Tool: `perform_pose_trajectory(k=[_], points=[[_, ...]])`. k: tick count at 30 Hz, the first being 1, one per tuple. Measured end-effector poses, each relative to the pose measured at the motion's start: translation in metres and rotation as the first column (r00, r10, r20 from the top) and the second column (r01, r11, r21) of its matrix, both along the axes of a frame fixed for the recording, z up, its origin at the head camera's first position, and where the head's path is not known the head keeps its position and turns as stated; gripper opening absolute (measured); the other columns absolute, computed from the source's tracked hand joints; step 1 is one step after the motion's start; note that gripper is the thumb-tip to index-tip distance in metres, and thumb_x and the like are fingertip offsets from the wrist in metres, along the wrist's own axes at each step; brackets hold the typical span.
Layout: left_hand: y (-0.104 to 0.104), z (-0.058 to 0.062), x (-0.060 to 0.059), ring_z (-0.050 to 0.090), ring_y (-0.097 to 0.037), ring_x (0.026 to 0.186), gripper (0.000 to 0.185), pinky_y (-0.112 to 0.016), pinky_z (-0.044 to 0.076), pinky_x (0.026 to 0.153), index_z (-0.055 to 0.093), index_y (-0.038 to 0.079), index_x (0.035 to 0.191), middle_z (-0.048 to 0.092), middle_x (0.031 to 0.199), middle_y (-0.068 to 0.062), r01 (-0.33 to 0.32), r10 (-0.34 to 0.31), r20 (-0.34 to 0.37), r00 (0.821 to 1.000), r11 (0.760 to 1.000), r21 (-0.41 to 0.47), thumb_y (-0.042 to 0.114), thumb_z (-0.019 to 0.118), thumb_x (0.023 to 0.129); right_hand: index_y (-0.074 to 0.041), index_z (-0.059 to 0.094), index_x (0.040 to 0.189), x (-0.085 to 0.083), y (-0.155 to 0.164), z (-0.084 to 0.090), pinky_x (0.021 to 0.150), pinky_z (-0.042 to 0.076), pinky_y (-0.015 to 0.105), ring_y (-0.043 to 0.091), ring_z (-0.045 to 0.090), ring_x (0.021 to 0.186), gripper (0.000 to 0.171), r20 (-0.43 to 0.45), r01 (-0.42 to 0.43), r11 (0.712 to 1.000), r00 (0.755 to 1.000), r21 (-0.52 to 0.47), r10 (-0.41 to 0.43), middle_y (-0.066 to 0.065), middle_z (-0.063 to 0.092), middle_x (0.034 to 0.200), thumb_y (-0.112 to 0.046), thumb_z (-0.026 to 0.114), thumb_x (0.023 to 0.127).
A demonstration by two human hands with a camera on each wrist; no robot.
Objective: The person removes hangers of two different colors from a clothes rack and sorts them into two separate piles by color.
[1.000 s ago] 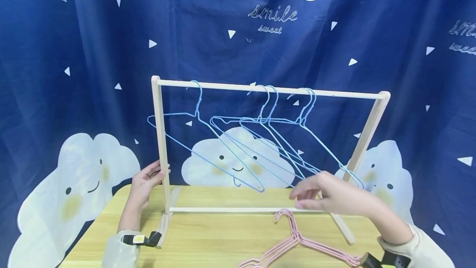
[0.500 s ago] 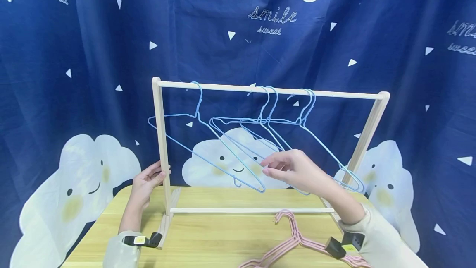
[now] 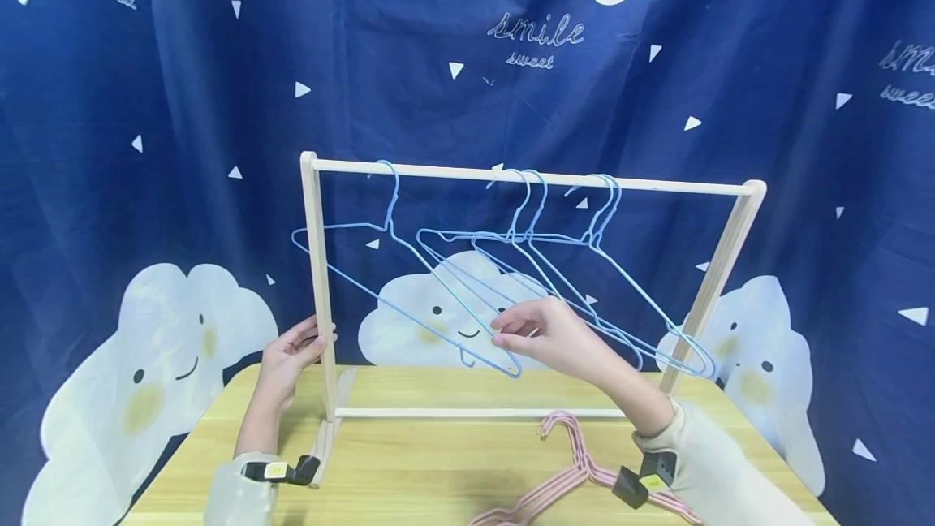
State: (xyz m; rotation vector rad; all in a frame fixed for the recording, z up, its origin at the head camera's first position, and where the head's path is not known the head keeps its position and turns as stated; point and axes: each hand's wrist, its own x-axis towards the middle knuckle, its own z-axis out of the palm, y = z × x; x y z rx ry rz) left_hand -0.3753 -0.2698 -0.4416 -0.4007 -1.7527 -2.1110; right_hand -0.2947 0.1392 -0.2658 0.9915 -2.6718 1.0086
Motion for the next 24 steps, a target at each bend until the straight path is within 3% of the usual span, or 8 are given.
perform_pose_trajectory(k=[8, 15, 19, 24], points=[[-0.002, -0.002, 0.000, 0.074, 0.001, 0.094, 0.033, -0.014, 0.058, 0.083, 0.070, 0.021, 0.127, 0.077, 0.101, 0.017, -0.003, 0.004, 0.015, 1.000, 1.000, -0.017, 0.004, 0.064, 0.099, -0.004, 0.078, 0.106, -0.002, -0.011, -0.005, 0.069, 0.058, 0.023, 0.009, 0.069, 0.078, 0.018, 0.055, 0.048, 0.998, 0.997, -0.030, -0.046, 0.006, 0.078, 0.089, -0.016, 0.075, 0.093], [-0.001, -0.002, -0.001, 0.074, 0.000, 0.095, 0.034, -0.015, 0.059, 0.083, 0.069, 0.019, 0.128, 0.077, 0.101, 0.016, 0.000, 0.000, 0.007, 1.000, 1.000, -0.016, 0.003, 0.064, 0.099, -0.002, 0.079, 0.097, -0.003, -0.014, -0.008, 0.059, 0.057, 0.023, 0.022, 0.070, 0.070, 0.009, 0.070, 0.040, 0.993, 0.997, -0.111, -0.033, 0.007, 0.075, 0.077, -0.008, 0.071, 0.094], [-0.001, -0.001, 0.000, 0.074, 0.000, 0.095, 0.034, -0.015, 0.058, 0.084, 0.067, 0.014, 0.131, 0.076, 0.101, 0.017, -0.008, 0.009, 0.022, 1.000, 1.000, -0.024, 0.005, 0.065, 0.099, 0.000, 0.078, 0.093, -0.004, -0.014, -0.010, 0.057, 0.057, 0.024, 0.019, 0.069, 0.065, 0.008, 0.065, 0.066, 0.982, 0.996, -0.177, -0.055, 0.012, 0.074, 0.075, -0.005, 0.072, 0.093], [-0.001, -0.001, 0.001, 0.073, 0.001, 0.095, 0.033, -0.014, 0.058, 0.083, 0.068, 0.017, 0.130, 0.076, 0.101, 0.017, -0.017, 0.018, 0.041, 0.999, 0.999, -0.028, 0.006, 0.065, 0.099, 0.004, 0.077, 0.093, -0.004, -0.014, -0.010, 0.058, 0.061, 0.026, 0.018, 0.069, 0.061, 0.009, 0.074, 0.100, 0.962, 0.994, -0.253, -0.084, 0.019, 0.073, 0.075, -0.002, 0.071, 0.094]])
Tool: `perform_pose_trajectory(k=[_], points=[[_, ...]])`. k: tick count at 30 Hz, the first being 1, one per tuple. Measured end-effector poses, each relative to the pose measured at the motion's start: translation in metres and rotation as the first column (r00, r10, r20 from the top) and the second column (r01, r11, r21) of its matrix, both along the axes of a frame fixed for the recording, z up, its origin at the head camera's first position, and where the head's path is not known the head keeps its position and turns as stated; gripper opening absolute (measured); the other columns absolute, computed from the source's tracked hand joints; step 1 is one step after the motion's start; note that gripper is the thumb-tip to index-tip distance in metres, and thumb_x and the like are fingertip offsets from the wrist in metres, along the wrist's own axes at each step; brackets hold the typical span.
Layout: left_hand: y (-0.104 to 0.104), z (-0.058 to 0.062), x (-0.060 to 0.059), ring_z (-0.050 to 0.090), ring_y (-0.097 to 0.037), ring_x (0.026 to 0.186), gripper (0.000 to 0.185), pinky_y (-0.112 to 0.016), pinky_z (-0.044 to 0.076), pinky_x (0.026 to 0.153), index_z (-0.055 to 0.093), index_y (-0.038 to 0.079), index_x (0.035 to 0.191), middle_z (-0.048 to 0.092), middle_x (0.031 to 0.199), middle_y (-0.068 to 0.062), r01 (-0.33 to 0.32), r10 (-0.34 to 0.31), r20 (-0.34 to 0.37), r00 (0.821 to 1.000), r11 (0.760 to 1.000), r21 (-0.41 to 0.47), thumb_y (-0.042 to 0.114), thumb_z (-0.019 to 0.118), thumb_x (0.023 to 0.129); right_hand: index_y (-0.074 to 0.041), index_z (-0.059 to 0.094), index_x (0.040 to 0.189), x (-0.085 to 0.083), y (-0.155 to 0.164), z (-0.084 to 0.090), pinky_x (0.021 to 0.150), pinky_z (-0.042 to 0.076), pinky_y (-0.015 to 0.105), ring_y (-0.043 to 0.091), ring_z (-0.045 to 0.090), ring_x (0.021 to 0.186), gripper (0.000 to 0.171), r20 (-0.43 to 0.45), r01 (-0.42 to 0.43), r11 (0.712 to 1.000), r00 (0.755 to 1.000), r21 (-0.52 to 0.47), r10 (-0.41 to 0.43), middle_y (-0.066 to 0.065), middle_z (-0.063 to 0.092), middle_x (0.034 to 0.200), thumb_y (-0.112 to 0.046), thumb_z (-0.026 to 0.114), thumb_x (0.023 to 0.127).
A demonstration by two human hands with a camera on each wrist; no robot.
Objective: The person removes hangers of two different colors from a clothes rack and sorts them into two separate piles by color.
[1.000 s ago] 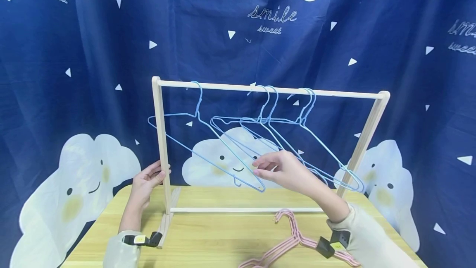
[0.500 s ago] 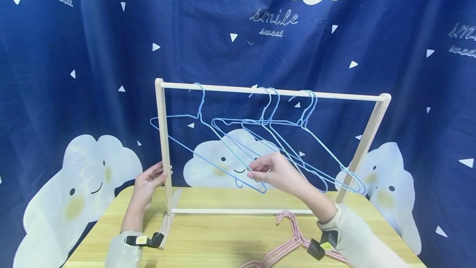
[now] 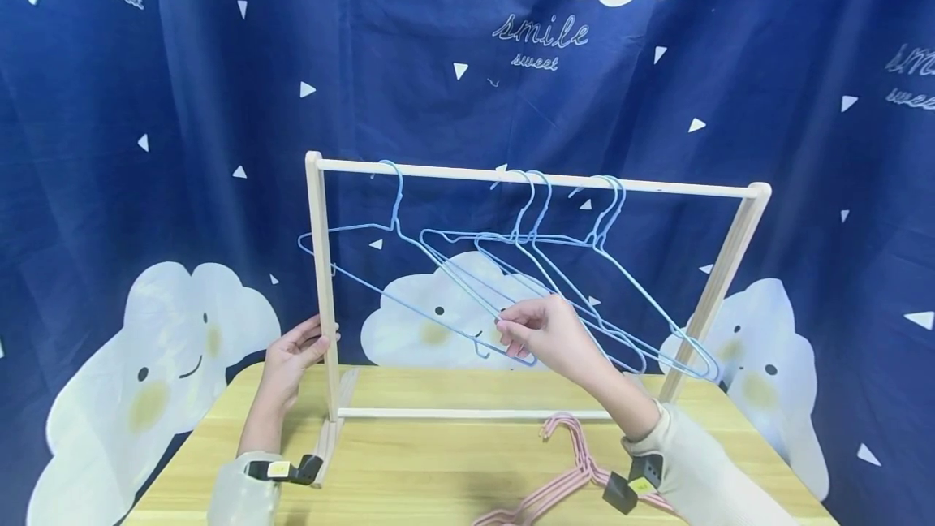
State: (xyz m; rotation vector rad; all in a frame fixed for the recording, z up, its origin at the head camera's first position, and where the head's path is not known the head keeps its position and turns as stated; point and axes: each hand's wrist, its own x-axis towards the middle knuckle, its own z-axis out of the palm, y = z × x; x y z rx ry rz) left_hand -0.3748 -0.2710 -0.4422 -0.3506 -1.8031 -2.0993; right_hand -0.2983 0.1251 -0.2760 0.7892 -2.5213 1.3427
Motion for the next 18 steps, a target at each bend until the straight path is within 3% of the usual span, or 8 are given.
perform_pose_trajectory(k=[11, 18], points=[[0.0000, 0.0006, 0.0009, 0.073, 0.002, 0.095, 0.036, -0.014, 0.057, 0.085, 0.064, 0.010, 0.135, 0.076, 0.101, 0.018, 0.002, -0.002, -0.002, 1.000, 1.000, -0.013, 0.006, 0.065, 0.099, 0.005, 0.078, 0.092, 0.0046, -0.0032, -0.0004, 0.056, 0.058, 0.020, 0.018, 0.071, 0.060, 0.007, -0.154, 0.141, 0.990, 0.978, -0.026, -0.143, 0.015, 0.075, 0.076, 0.004, 0.071, 0.092], [0.0001, 0.0005, -0.0002, 0.073, 0.001, 0.096, 0.034, -0.014, 0.058, 0.085, 0.066, 0.013, 0.132, 0.076, 0.101, 0.017, 0.007, -0.008, -0.014, 1.000, 1.000, -0.003, 0.005, 0.064, 0.099, 0.007, 0.077, 0.095, 0.0085, -0.0042, 0.0005, 0.059, 0.060, 0.021, 0.019, 0.072, 0.062, 0.008, -0.204, 0.180, 0.981, 0.960, -0.073, -0.192, 0.016, 0.075, 0.076, 0.006, 0.071, 0.091]])
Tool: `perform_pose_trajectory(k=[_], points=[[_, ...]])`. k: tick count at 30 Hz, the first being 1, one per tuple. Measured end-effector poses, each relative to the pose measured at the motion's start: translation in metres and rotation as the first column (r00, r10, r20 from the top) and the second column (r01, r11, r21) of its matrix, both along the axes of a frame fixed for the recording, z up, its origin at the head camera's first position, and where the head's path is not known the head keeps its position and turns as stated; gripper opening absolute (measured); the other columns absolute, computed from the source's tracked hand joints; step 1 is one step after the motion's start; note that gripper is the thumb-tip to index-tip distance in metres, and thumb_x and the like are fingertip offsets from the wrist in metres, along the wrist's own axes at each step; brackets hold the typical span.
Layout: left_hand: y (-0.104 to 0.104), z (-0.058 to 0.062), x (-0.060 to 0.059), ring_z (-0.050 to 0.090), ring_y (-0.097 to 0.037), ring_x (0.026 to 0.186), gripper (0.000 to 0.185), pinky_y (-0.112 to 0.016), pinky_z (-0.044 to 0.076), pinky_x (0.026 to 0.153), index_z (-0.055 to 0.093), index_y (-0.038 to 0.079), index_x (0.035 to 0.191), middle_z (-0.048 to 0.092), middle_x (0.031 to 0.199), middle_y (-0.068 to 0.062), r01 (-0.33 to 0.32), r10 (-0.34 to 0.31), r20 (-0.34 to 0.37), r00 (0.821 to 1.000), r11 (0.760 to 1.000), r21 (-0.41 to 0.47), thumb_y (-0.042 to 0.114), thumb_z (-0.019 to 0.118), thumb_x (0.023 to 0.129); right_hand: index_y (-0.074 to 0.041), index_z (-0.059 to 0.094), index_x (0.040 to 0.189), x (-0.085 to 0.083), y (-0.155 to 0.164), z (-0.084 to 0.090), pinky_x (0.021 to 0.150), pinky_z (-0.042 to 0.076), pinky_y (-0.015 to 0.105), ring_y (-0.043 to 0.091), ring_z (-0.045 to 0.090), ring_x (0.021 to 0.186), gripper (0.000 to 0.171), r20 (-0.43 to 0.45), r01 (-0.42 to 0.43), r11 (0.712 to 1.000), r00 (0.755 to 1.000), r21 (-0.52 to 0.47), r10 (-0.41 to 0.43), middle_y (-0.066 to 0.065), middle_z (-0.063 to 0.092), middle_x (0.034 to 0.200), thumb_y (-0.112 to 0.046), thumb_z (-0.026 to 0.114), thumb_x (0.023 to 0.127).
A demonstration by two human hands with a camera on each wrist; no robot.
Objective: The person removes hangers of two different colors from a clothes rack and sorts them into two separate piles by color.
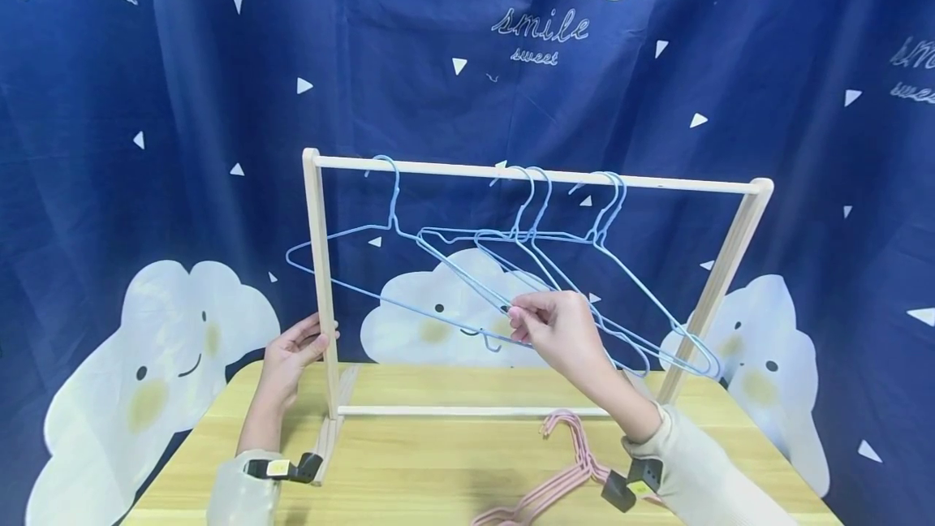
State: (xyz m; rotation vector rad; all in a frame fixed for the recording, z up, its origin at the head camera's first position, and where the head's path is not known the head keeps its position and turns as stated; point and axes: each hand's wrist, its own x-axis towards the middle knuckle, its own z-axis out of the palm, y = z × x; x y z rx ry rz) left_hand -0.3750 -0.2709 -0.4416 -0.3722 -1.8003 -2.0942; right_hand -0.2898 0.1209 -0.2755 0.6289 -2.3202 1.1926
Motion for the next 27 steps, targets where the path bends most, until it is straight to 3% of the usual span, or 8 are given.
perform_pose_trajectory(k=[11, 18, 27], points=[[-0.001, -0.001, -0.002, 0.073, 0.001, 0.096, 0.035, -0.014, 0.058, 0.085, 0.066, 0.013, 0.133, 0.076, 0.102, 0.017, -0.004, 0.003, -0.010, 1.000, 1.000, -0.011, 0.007, 0.065, 0.099, 0.005, 0.078, 0.091, 0.001, 0.009, 0.003, 0.061, 0.062, 0.022, 0.020, 0.073, 0.064, 0.008, -0.086, 0.054, 0.997, 0.995, -0.051, -0.059, 0.016, 0.076, 0.076, 0.008, 0.071, 0.090], [-0.003, -0.001, -0.004, 0.073, -0.001, 0.097, 0.034, -0.015, 0.058, 0.084, 0.068, 0.016, 0.131, 0.077, 0.104, 0.015, 0.008, -0.008, -0.037, 0.999, 1.000, -0.007, 0.005, 0.065, 0.099, 0.005, 0.078, 0.088, 0.001, 0.012, 0.004, 0.059, 0.059, 0.017, 0.018, 0.073, 0.061, 0.009, -0.197, 0.066, 0.996, 0.977, -0.059, -0.076, 0.014, 0.075, 0.074, 0.010, 0.070, 0.089], [-0.002, -0.001, -0.005, 0.073, 0.000, 0.096, 0.033, -0.015, 0.058, 0.085, 0.069, 0.019, 0.129, 0.077, 0.103, 0.015, 0.007, -0.007, -0.027, 1.000, 1.000, -0.001, 0.005, 0.065, 0.099, 0.002, 0.078, 0.088, 0.006, 0.027, 0.003, 0.059, 0.059, 0.015, 0.014, 0.071, 0.060, 0.012, -0.266, 0.102, 0.991, 0.956, -0.082, -0.120, 0.012, 0.075, 0.072, 0.011, 0.071, 0.088]])
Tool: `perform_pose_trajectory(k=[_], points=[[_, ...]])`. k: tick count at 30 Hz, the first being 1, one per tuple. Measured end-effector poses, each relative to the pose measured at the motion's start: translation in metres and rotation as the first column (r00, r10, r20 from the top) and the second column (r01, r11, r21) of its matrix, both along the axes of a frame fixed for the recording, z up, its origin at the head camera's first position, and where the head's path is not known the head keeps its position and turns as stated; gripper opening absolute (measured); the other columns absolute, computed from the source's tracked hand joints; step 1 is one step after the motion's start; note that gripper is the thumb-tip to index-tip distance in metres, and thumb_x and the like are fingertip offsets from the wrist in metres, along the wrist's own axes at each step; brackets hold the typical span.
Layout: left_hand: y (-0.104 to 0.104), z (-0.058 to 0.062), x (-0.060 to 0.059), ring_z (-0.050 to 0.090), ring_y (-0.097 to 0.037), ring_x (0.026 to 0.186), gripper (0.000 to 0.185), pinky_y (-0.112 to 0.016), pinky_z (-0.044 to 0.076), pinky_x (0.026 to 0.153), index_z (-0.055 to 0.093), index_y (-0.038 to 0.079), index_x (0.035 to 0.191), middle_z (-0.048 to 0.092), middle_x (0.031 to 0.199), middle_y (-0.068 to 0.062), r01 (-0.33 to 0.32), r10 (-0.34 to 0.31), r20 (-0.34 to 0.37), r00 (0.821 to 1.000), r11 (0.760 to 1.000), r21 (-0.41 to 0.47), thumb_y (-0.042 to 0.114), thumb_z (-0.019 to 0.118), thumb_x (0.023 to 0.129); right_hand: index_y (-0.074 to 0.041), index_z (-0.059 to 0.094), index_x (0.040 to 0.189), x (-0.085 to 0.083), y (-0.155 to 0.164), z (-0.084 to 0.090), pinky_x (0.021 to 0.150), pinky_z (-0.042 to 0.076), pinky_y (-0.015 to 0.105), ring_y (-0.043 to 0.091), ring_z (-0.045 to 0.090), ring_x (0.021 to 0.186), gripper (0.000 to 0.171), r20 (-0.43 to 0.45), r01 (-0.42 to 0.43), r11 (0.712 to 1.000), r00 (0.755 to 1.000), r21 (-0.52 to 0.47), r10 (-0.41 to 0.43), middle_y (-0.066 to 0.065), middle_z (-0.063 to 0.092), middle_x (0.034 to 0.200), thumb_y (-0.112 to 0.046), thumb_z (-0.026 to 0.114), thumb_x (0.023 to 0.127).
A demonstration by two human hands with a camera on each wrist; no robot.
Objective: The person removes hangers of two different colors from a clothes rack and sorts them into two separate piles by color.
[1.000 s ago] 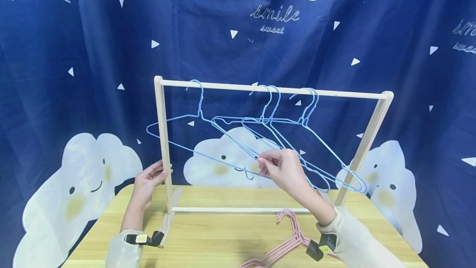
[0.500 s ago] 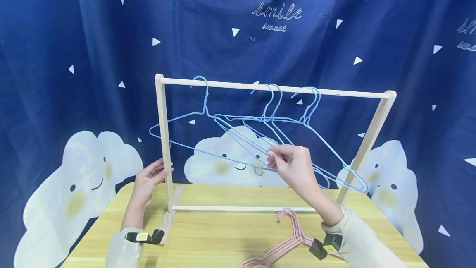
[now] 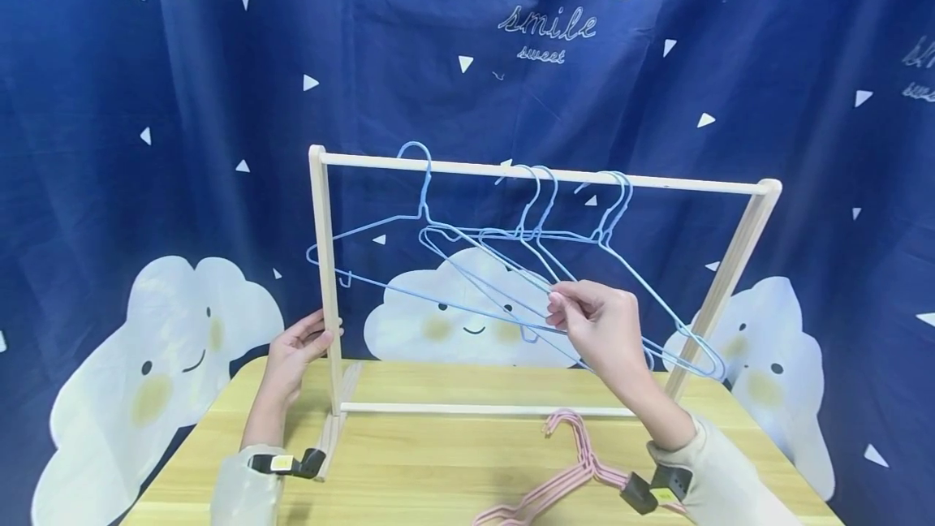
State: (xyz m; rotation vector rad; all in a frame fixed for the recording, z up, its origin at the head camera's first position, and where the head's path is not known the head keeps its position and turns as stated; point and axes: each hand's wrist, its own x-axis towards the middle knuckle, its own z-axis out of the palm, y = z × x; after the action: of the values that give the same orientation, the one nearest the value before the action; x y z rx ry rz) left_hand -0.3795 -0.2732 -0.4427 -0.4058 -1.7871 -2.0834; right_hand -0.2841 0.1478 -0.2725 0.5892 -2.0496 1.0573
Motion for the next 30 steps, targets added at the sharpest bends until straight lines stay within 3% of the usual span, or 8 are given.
perform_pose_trajectory(k=[8, 17, 30], points=[[0.002, 0.001, 0.000, 0.073, 0.001, 0.095, 0.033, -0.015, 0.058, 0.084, 0.068, 0.016, 0.131, 0.076, 0.102, 0.016, -0.009, 0.009, 0.006, 1.000, 1.000, -0.008, 0.006, 0.066, 0.099, 0.003, 0.078, 0.087, 0.006, 0.029, -0.008, 0.057, 0.058, 0.014, -0.003, 0.066, 0.057, 0.011, -0.009, 0.050, 0.998, 0.999, -0.048, -0.050, 0.013, 0.074, 0.069, 0.012, 0.071, 0.087], [0.001, -0.001, -0.001, 0.074, 0.000, 0.095, 0.035, -0.015, 0.058, 0.084, 0.070, 0.029, 0.121, 0.077, 0.102, 0.016, 0.014, -0.014, -0.020, 1.000, 1.000, 0.005, 0.003, 0.064, 0.099, 0.005, 0.076, 0.084, 0.019, 0.059, -0.017, 0.053, 0.055, 0.012, -0.007, 0.064, 0.055, 0.014, -0.053, 0.108, 0.990, 0.992, -0.088, -0.113, 0.018, 0.072, 0.068, 0.017, 0.069, 0.086], [0.000, 0.001, 0.000, 0.074, 0.000, 0.097, 0.035, -0.015, 0.058, 0.083, 0.070, 0.032, 0.120, 0.077, 0.103, 0.016, 0.025, -0.025, -0.028, 0.999, 1.000, -0.010, 0.004, 0.063, 0.100, 0.005, 0.077, 0.086, 0.028, 0.072, -0.009, 0.054, 0.054, 0.009, -0.010, 0.063, 0.055, 0.011, -0.035, 0.205, 0.973, 0.977, -0.102, -0.209, 0.019, 0.072, 0.070, 0.014, 0.070, 0.087]])
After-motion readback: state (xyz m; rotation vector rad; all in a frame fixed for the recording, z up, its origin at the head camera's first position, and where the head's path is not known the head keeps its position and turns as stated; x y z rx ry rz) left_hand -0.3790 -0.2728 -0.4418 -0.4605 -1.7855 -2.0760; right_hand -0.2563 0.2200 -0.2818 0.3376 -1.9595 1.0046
